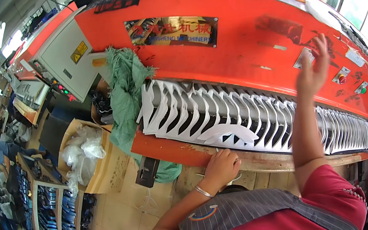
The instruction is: Feeding shoe components into a machine for stamping or processing.
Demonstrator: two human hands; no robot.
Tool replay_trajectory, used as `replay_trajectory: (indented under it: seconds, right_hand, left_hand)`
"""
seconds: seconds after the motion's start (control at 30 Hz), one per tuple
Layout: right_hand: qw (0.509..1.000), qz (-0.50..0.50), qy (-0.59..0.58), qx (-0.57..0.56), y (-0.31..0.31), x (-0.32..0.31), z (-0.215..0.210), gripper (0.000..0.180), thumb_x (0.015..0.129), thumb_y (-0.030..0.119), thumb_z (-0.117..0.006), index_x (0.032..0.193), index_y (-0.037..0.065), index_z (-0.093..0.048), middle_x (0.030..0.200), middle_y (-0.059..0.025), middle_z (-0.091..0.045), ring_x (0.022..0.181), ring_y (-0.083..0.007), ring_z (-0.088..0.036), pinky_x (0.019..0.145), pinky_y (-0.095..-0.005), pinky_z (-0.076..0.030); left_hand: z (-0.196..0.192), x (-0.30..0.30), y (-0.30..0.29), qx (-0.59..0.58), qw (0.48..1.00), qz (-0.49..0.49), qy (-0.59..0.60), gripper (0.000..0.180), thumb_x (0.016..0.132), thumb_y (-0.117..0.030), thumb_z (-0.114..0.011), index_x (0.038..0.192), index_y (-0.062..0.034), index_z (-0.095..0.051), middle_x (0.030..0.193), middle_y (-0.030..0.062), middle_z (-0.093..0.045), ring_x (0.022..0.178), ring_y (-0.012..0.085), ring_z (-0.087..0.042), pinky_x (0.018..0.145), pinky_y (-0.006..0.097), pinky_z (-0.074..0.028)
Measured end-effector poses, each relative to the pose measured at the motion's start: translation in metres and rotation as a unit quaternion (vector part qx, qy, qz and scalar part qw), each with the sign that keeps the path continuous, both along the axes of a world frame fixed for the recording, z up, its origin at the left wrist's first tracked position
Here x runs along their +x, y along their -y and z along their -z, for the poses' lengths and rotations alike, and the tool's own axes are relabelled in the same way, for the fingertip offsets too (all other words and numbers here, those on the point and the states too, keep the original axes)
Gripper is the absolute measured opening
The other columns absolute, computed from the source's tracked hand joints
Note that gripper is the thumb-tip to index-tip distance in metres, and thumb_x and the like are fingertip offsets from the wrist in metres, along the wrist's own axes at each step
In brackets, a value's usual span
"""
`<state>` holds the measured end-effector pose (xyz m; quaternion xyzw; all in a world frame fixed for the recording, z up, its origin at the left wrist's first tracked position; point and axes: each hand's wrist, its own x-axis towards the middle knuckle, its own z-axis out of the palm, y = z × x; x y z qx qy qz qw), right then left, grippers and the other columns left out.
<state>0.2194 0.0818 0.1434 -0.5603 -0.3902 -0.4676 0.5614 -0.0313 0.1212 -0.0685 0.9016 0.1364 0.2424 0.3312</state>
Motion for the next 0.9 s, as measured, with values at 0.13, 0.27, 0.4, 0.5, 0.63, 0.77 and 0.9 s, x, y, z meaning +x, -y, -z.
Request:
replay_trajectory:
  seconds: [0.13, 0.27, 0.4, 0.5, 0.63, 0.77, 0.9]
  right_hand:
    - [0.995, -0.064, -0.060, 0.042, -0.063, -0.068, 0.026, 0.032, 0.085, 0.013, -0.064, 0.114, 0.001, -0.056, 0.119, -0.0152, -0.056, 0.101, -0.0222, -0.056, 0.086, -0.0327, -0.043]
    - [0.890, -0.163, -0.152, -0.398, -0.115, -0.127, 0.078, 0.036, 0.086, 0.030, -0.062, 0.112, 0.006, -0.061, 0.111, -0.0186, -0.060, 0.100, -0.0308, -0.058, 0.089, -0.0395, -0.045]
    - [0.794, -0.076, -0.177, -0.576, -0.183, -0.157, 0.131, 0.064, 0.085, 0.048, -0.056, 0.125, -0.001, -0.046, 0.114, -0.0283, -0.054, 0.108, -0.0434, -0.052, 0.092, -0.0450, -0.044]
    - [0.753, -0.056, -0.231, -0.614, -0.211, -0.172, 0.166, 0.067, 0.084, 0.047, -0.059, 0.125, -0.004, -0.043, 0.111, -0.0300, -0.053, 0.107, -0.0442, -0.052, 0.092, -0.0451, -0.044]
    - [0.735, -0.098, -0.237, -0.628, -0.190, -0.180, 0.185, 0.058, 0.085, 0.041, -0.061, 0.119, -0.004, -0.046, 0.107, -0.0277, -0.055, 0.106, -0.0372, -0.056, 0.091, -0.0436, -0.045]
    - [0.662, -0.458, -0.487, -0.337, -0.110, -0.175, 0.167, 0.047, 0.088, 0.039, -0.059, 0.114, 0.002, -0.051, 0.099, -0.0162, -0.062, 0.094, -0.0240, -0.061, 0.082, -0.0362, -0.050]
    - [0.350, -0.620, -0.698, -0.077, -0.023, -0.208, 0.156, 0.057, 0.086, 0.044, -0.062, 0.126, 0.006, -0.048, 0.099, -0.0092, -0.063, 0.078, -0.0184, -0.062, 0.069, -0.0300, -0.052]
  left_hand:
    - [0.003, -0.007, 0.000, -0.011, 1.000, 0.002, 0.005, 0.014, 0.079, -0.020, -0.060, 0.078, -0.0057, -0.060, 0.082, 0.0127, -0.058, 0.083, 0.0330, -0.057, 0.074, 0.044, -0.046]
    - [0.001, -0.021, 0.004, -0.026, 0.997, 0.048, -0.061, 0.021, 0.080, -0.025, -0.058, 0.077, -0.0044, -0.064, 0.077, 0.0150, -0.061, 0.079, 0.0344, -0.059, 0.073, 0.047, -0.047]
    - [-0.005, -0.049, 0.003, -0.042, 0.981, 0.163, -0.093, 0.026, 0.084, -0.028, -0.058, 0.082, -0.0034, -0.067, 0.075, 0.0176, -0.063, 0.076, 0.0334, -0.060, 0.075, 0.042, -0.049]
    - [-0.010, -0.077, -0.008, -0.183, 0.939, 0.217, -0.194, 0.028, 0.087, -0.030, -0.058, 0.086, -0.0032, -0.067, 0.076, 0.0161, -0.062, 0.074, 0.0297, -0.060, 0.073, 0.036, -0.049]
    - [-0.016, -0.117, -0.029, -0.405, 0.911, 0.074, -0.018, 0.021, 0.092, -0.019, -0.058, 0.098, -0.0019, -0.067, 0.095, 0.0071, -0.067, 0.084, 0.0128, -0.061, 0.077, 0.027, -0.048]
    - [-0.022, -0.128, -0.064, -0.525, 0.838, 0.028, 0.149, 0.028, 0.097, -0.013, -0.047, 0.116, 0.0044, -0.058, 0.107, 0.0104, -0.063, 0.095, 0.0149, -0.060, 0.085, 0.029, -0.048]
    - [-0.028, -0.101, -0.075, -0.698, 0.619, 0.133, 0.335, 0.057, 0.095, -0.038, -0.050, 0.141, -0.0095, -0.033, 0.132, 0.0077, -0.047, 0.115, 0.0194, -0.051, 0.090, 0.035, -0.046]
